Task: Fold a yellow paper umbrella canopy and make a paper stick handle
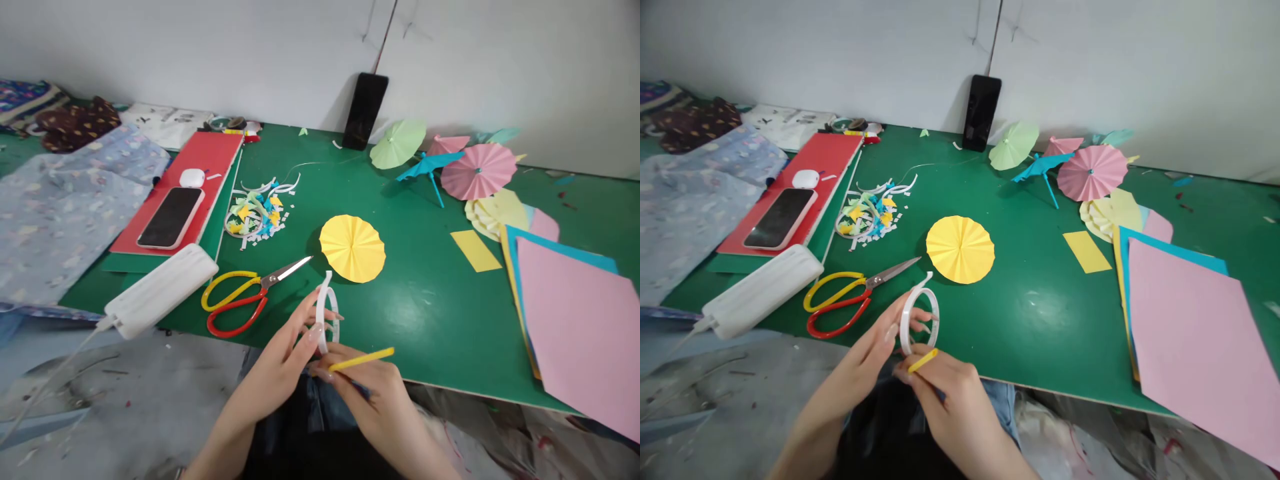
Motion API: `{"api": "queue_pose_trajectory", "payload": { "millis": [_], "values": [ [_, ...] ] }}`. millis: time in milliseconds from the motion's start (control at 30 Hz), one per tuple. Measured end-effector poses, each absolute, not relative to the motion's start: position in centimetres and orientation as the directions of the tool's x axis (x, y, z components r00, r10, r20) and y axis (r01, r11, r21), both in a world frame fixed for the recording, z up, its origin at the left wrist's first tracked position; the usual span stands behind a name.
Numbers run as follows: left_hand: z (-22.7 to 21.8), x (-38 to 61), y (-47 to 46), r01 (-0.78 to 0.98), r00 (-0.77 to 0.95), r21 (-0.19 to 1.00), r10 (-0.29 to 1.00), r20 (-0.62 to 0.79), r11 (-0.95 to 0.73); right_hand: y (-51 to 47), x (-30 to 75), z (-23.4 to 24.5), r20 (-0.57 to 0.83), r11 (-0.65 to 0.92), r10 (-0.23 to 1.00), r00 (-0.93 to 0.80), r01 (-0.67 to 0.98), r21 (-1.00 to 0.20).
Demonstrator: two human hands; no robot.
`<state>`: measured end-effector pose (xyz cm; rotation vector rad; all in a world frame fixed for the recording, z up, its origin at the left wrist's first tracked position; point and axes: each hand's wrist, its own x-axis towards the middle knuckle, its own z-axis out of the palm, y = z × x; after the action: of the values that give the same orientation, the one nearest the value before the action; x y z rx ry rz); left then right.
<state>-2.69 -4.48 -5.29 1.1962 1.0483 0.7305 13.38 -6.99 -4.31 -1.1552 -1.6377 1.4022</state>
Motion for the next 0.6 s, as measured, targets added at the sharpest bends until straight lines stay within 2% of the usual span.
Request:
{"api": "queue_pose_trajectory", "payload": {
  "millis": [200,333,433,500,600],
  "values": [
    [-4.8,-1.8,-3.4,-0.173,0.390,0.905,0.871,-0.299,0.389,-7.5,13.5,-4.7,-0.042,0.085,0.917,-0.398,0.296,-0.951],
    [-4.6,-1.0,-3.4,-0.318,0.378,0.835,0.868,-0.323,0.449,-7.7,13.6,-4.9,-0.009,0.116,0.925,-0.381,0.303,-0.946],
    [-4.9,-0.8,-3.6,-0.499,0.393,0.732,0.874,-0.287,0.464,-7.6,13.5,-4.6,0.005,0.099,0.936,-0.351,0.251,-0.963],
    [-5.0,-1.0,-3.7,-0.589,0.395,0.674,0.887,-0.241,0.446,-7.5,13.6,-4.3,-0.032,0.033,0.944,-0.328,0.191,-0.981],
    [-4.6,-1.9,-3.3,-0.640,0.280,0.690,0.939,-0.202,0.339,-7.2,13.7,-3.9,-0.092,-0.085,0.944,-0.317,0.036,-0.996]
  ]
}}
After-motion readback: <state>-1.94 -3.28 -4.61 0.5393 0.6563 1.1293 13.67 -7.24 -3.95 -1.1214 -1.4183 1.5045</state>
